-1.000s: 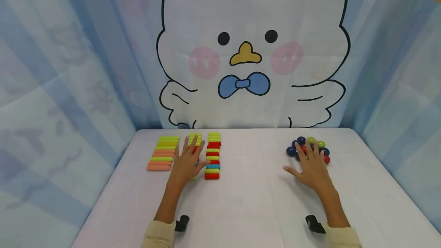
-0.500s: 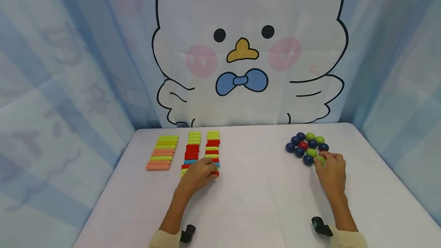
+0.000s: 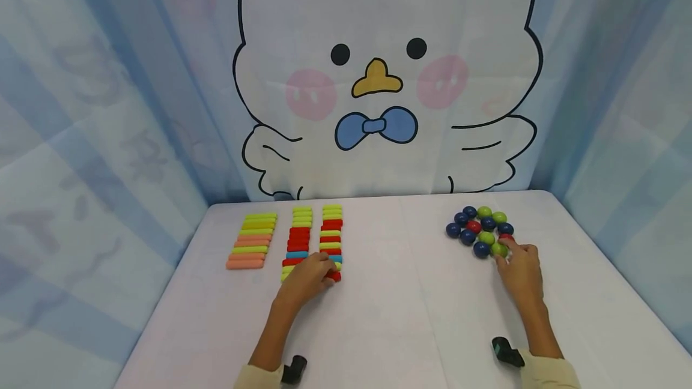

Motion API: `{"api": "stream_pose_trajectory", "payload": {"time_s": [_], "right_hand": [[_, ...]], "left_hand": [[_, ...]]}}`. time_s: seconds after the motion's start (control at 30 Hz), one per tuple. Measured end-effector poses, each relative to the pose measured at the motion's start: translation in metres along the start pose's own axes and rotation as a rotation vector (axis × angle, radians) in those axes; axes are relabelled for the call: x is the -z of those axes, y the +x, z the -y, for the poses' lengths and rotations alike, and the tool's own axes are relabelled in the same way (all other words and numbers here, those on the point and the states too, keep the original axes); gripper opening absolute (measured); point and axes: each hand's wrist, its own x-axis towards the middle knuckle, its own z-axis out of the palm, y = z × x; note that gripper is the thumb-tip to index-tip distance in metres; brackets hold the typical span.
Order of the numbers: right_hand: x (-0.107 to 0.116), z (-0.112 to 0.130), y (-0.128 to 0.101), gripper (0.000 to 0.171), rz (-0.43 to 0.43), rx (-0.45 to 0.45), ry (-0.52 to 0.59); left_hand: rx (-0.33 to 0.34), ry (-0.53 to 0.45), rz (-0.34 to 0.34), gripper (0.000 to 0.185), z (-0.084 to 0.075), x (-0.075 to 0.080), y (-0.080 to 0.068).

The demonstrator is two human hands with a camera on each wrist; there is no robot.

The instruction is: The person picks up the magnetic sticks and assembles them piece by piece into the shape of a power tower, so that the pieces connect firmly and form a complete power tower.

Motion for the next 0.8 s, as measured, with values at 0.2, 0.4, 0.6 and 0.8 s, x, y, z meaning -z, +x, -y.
{"api": "stream_pose_trajectory", "payload": {"time_s": [0.2,0.4,0.6,0.8], "right_hand": [[0.001,-0.002,-0.001,0.042,0.009,0.009,-0.004],[0.010,0.000,-0.014,0.044,0.112,-0.038,0.005],[0.016,0.008,-0.027,0.048,0.297,-0.053,0.014],[0.001,0.032,-0.043,0.043,0.426,0.066,0.115]], "left_hand": [[0.071,-0.095,0.122,0.031,-0.005,0.002,0.001],[0.067,-0.166,0.222,0.030,-0.013,-0.001,0.001],[0.030,-0.205,0.250,0.026,-0.023,0.000,0.002],[0.014,-0.338,0.313,0.020,-0.035,-0.001,0.004]]}}
